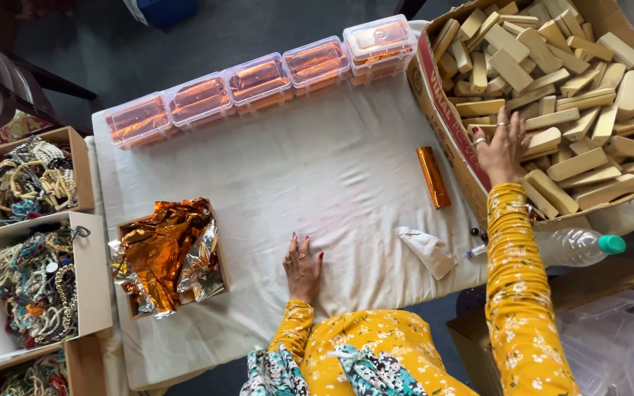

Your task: The person wipes wooden blocks with a white cloth, then wraps them individually in foil and places them into an orange tray.

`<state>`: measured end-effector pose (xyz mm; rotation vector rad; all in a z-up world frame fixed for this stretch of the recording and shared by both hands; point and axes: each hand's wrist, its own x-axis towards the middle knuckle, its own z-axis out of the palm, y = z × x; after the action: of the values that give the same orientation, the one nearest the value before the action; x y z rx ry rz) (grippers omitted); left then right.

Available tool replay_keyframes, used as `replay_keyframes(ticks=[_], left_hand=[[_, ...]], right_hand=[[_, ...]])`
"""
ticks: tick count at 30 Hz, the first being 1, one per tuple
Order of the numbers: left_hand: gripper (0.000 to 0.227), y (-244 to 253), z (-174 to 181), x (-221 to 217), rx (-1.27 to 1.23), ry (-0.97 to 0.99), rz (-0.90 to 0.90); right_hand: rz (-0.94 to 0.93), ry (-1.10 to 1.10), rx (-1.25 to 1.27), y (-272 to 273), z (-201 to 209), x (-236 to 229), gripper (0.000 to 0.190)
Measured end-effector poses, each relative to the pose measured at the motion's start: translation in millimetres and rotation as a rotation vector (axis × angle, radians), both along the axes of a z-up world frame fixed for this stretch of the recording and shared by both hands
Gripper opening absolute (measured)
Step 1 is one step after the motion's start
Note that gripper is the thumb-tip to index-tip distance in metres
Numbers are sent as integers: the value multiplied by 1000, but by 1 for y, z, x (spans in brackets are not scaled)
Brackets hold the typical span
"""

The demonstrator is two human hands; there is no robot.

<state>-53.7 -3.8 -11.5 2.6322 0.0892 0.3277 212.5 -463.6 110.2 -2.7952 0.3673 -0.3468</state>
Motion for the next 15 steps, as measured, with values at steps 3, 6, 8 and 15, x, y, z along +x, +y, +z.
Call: replay_keyframes(ticks=[3,6,8,15], left_hand=[[61,0,0,0,-9,7,1],[61,-1,0,0,-10,0,4],[61,0,-2,0,-17,3,7],[61,-2,3,1,-46,34,26]], right_hand=[[-10,157,204,10,10,12,76],[-64,251,156,4,-3,30,68],[-133,338,128,3,-10,42,65],[-198,142,-81,-9,-45,74,104]])
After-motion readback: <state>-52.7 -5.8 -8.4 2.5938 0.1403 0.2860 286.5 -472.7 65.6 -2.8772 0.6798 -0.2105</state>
